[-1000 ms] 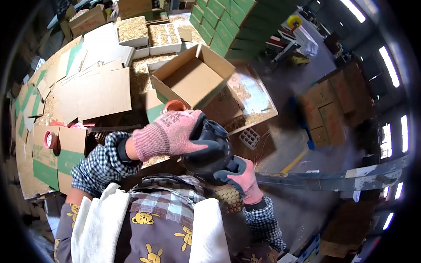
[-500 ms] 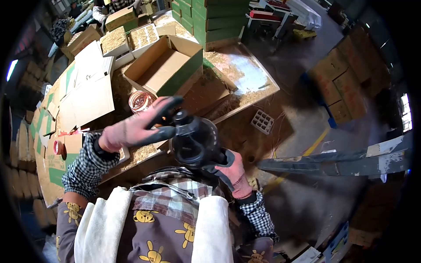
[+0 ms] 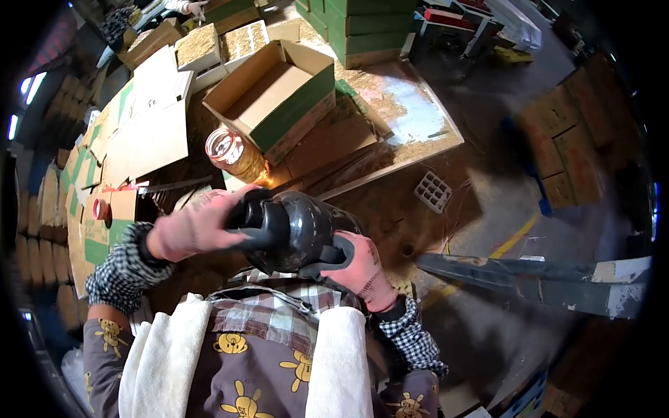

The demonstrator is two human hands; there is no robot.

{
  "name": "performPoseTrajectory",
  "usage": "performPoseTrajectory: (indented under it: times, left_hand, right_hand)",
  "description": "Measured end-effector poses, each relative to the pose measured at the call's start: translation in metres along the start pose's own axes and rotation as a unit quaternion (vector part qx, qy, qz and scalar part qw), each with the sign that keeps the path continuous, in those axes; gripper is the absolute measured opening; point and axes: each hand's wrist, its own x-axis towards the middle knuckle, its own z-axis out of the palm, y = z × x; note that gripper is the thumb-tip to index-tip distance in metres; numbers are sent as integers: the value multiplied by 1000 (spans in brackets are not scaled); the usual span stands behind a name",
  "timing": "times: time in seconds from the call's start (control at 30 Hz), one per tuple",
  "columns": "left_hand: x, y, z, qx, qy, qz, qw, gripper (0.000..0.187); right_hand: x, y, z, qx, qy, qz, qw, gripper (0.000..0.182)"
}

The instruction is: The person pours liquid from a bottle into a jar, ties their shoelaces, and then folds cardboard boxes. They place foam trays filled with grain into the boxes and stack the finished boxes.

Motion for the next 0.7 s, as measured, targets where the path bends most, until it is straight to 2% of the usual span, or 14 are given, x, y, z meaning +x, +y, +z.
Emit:
performPoseTrajectory:
  times: [0.03, 0.07, 0.1, 0.17, 0.2, 0.23, 0.3, 0.33, 0.37, 0.47, 0.53, 0.57, 0.67, 0.7]
  left_hand:
    - [-2, 1, 11, 60, 27, -31, 997, 59]
    - [1, 1, 8, 15, 0, 17, 1000, 62]
    - [-2, 9, 1, 128, -91, 11, 988, 66]
    - [-13, 5, 7, 234, -93, 98, 963, 68]
    - [-12, -8, 7, 115, -55, 201, 971, 75]
    - [-26, -12, 6, 16, -21, 108, 994, 80]
    - [-41, -1, 9, 99, 106, -49, 988, 86]
    - [-42, 4, 8, 150, 9, -124, 981, 86]
    - [-46, 1, 18, 201, -64, -91, 973, 87]
    - [-78, -12, 27, 231, -100, -101, 962, 88]
    - [-110, -26, 29, 45, 36, -58, 997, 91]
    - [-129, -27, 39, -11, 145, -120, 982, 92]
    - [-144, -45, 71, -232, 168, -260, 922, 84]
    - [-148, -47, 87, -91, 220, -244, 940, 79]
  right_hand:
    - [0, -11, 0, -82, -10, -18, 996, 57]
    - [4, -2, 0, -78, -33, -31, 996, 53]
    - [9, -6, 0, -78, -37, -33, 996, 53]
    - [13, -15, 0, -125, -95, -29, 987, 50]
    - [16, -9, 3, -122, -109, -27, 986, 50]
    - [19, -1, 7, -70, -118, -11, 990, 51]
    - [26, 2, 19, -10, -135, 8, 991, 52]
    - [29, 1, 27, -94, -134, -41, 986, 53]
    - [30, 1, 34, -177, -136, -91, 970, 55]
    - [26, 4, 57, -214, -145, -99, 961, 59]
    - [19, 22, 67, -207, -146, -43, 966, 65]
    - [19, 19, 72, -212, -150, -44, 965, 65]
    - [17, 2, 102, -292, -166, -96, 937, 68]
    - [18, 0, 110, -297, -180, -100, 933, 68]
